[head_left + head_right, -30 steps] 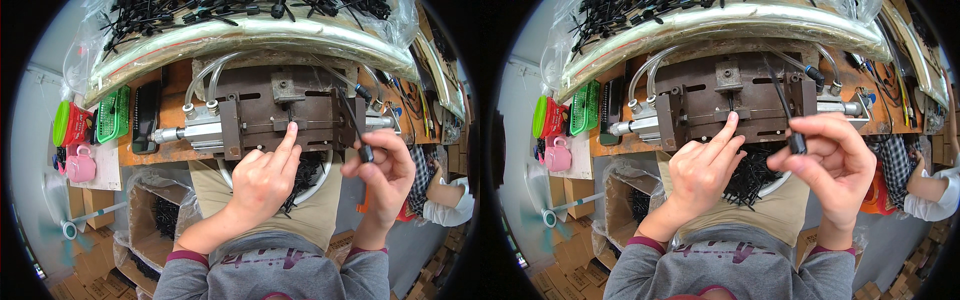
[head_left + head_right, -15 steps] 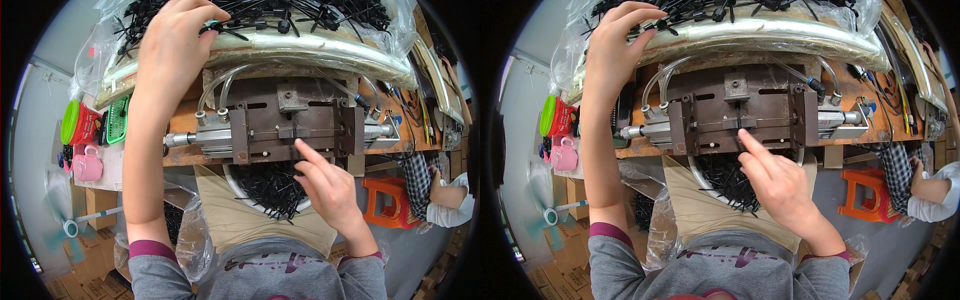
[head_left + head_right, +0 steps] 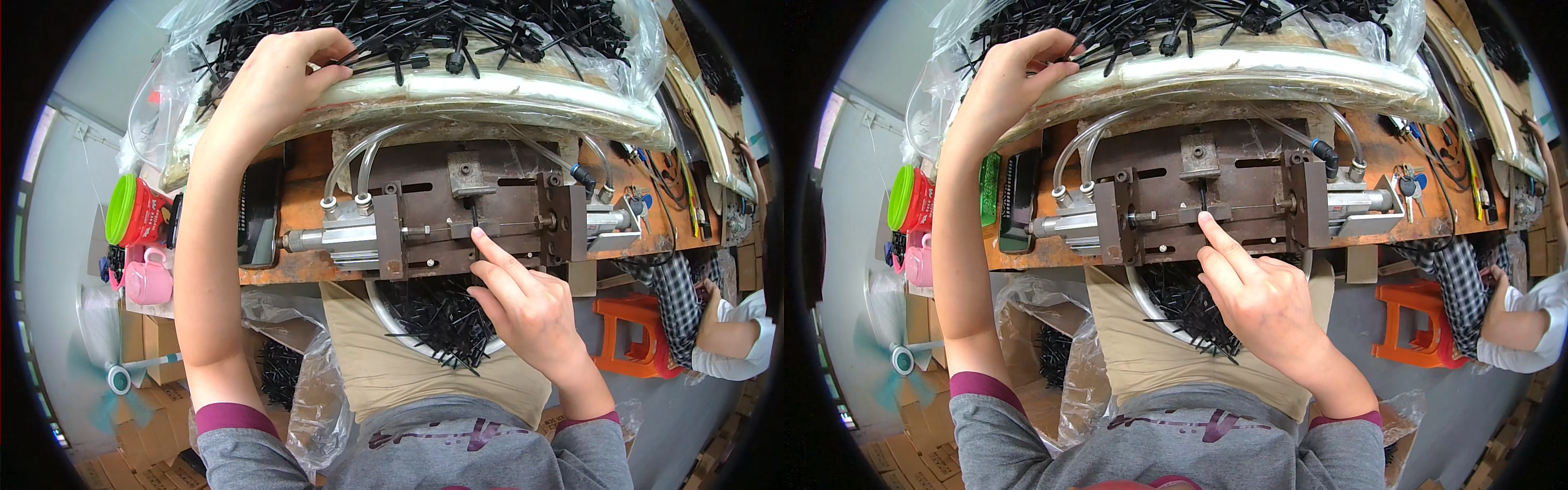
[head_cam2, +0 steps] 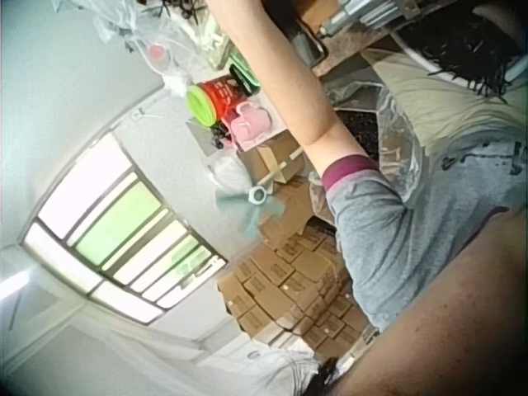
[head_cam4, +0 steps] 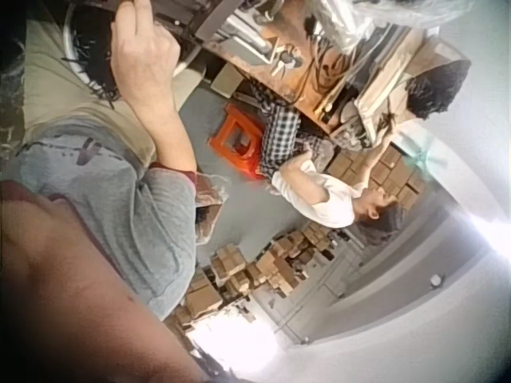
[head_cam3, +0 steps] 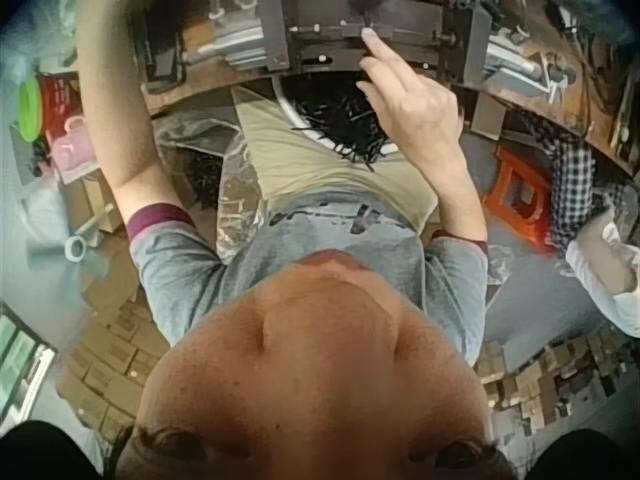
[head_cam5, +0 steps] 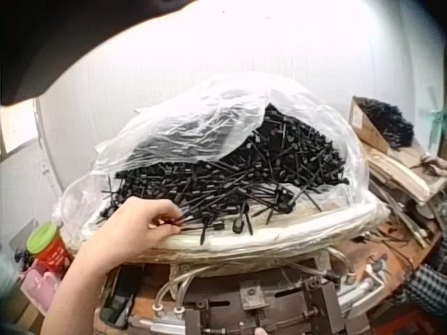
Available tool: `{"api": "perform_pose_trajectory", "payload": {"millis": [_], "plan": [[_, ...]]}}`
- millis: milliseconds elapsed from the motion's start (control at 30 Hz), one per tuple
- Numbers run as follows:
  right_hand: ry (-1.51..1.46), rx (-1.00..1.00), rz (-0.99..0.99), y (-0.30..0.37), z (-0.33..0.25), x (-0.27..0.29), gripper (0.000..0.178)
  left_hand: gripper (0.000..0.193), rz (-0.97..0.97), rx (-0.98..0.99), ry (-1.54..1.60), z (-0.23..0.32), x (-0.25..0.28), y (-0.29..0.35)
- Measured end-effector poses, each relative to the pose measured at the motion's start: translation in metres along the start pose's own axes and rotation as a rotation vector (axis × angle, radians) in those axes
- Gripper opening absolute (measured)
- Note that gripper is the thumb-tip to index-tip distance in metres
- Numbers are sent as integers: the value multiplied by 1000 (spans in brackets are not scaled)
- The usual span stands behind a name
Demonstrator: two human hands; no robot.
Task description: Assembling small black plastic components using a pneumatic industrial press or fixture.
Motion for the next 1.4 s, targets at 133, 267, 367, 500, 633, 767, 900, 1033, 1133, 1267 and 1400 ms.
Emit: {"api": "perform_pose_trajectory", "payload": {"millis": [133, 267, 367, 500, 633, 767, 900, 1033, 1133, 1267, 1400], "plan": [[-53, 5, -5, 0, -2, 4, 30, 30, -14, -21, 85, -8, -2, -1], [-86, 19, -3, 1, -4, 7, 30, 28, 79, -181, -2, -9, 2, 5], [-106, 20, 57, 4, -5, 9, 28, 25, 147, -216, -55, -5, 5, 12], [-104, 18, 150, 0, -6, 17, 26, 27, 299, -103, -11, -3, 21, 19], [-89, 32, 211, -9, -10, 20, 25, 30, 411, 71, 118, 7, 29, 30], [-80, 35, 399, -18, -18, 17, 33, 30, 12, 178, 1095, 79, -2, 70], [47, 128, 480, -18, -31, 25, 54, 32, -298, 207, 1417, 121, -42, 122], [114, 104, 415, -6, -33, 29, 50, 31, -240, 352, 1672, 135, -68, 154], [65, 92, 311, 5, -30, 29, 41, 27, -322, 323, 1712, 127, -84, 169], [-188, 118, 376, 16, -18, 24, 40, 22, -248, 338, 1480, 122, -86, 179], [-345, 32, 380, 24, -12, 22, 38, 18, -99, 358, 1319, 108, -72, 178]]}}
Point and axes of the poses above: each hand's wrist, its own y-axis away from the middle knuckle, its own x-axis out of the back of the hand, z = x × y, the point moved 2 cm from there along -y, towards the middle knuckle, and after that the axes turned 13 degrees about x, right-handed, at the moved point
